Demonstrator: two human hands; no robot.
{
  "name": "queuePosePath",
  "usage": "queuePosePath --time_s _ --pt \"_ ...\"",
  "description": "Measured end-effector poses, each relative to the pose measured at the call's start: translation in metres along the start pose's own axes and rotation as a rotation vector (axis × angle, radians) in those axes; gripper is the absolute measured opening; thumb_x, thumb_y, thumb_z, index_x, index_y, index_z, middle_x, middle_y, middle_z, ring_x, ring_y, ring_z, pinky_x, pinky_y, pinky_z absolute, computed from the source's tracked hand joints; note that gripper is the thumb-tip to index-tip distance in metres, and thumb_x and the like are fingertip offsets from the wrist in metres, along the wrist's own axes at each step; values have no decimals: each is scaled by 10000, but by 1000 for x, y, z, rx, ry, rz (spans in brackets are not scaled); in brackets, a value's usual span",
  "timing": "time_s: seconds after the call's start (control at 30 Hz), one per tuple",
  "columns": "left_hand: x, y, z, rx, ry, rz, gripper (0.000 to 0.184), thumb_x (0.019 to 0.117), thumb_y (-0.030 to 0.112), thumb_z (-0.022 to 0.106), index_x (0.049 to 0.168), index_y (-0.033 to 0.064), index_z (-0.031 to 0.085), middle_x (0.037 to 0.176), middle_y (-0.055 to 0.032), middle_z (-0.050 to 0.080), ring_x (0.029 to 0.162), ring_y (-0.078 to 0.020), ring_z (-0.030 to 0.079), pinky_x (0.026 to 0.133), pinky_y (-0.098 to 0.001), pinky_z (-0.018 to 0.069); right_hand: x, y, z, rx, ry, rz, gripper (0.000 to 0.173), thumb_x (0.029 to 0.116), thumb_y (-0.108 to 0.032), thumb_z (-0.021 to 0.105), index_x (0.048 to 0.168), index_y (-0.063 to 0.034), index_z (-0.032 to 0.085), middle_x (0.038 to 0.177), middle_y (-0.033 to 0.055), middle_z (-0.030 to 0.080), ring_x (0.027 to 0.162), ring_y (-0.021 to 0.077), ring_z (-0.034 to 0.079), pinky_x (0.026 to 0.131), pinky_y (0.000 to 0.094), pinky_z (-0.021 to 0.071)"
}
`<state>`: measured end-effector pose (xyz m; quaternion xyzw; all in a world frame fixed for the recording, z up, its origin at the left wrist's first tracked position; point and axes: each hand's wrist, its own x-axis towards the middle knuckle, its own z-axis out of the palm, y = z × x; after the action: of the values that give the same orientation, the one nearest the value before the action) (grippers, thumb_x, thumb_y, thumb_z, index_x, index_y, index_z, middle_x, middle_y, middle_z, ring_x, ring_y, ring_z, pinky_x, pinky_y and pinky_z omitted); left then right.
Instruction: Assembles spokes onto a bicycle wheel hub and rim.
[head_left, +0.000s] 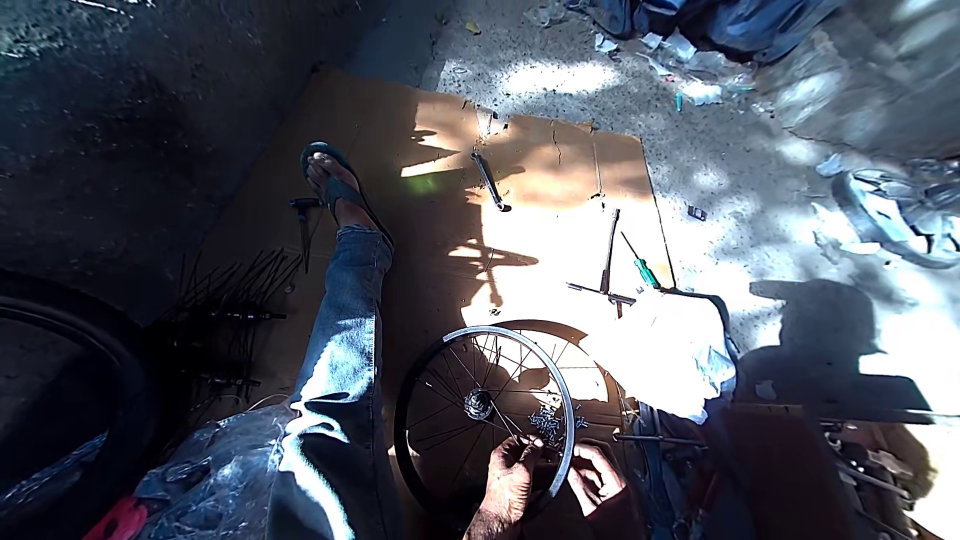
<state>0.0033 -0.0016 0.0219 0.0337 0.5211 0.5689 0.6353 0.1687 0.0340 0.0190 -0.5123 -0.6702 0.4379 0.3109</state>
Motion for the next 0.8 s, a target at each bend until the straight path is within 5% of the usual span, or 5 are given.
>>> queuePosePath --time_s 0.13,0.27,0.43,0.7,0.8 --pt "0 -1 -1 15 -6 10 138 1016 48 602 1067 -71 650 958 -184 752 882 -255 751 812 -392 634 5 7 -5 -177 18 -136 129 872 -90 694 959 -37 773 1065 91 706 944 71 680 782 189 585" --pt "-3 4 0 5 -3 -11 140 1027 48 586 1068 -73 641 958 -194 749 861 -272 754 789 -411 642 5 1 -7 -48 -62 -50 265 849 -20 723 1108 29 694 1166 157 648 946 129 700 768 250 627" --pt "-3 3 0 7 -2 -15 138 1025 45 585 1066 -75 638 955 -192 752 866 -269 756 795 -401 639 8 6 -10 -173 -27 -138 129 864 -106 704 954 -38 766 1042 91 711 908 79 685 748 202 588" --pt "-2 3 0 15 11 -7 136 1022 49 596 1057 -74 640 951 -193 751 865 -266 754 798 -401 637 9 12 -7 -109 -30 -126 135 865 -96 704 970 -33 760 1034 80 705 880 59 676 729 182 580" --pt "-3 2 0 13 18 -15 131 1018 48 600 1051 -71 641 944 -191 752 861 -261 754 791 -394 636 7 8 -8 -29 -90 -48 254 852 -31 729 1098 23 690 1118 141 660 922 128 697 736 251 624"
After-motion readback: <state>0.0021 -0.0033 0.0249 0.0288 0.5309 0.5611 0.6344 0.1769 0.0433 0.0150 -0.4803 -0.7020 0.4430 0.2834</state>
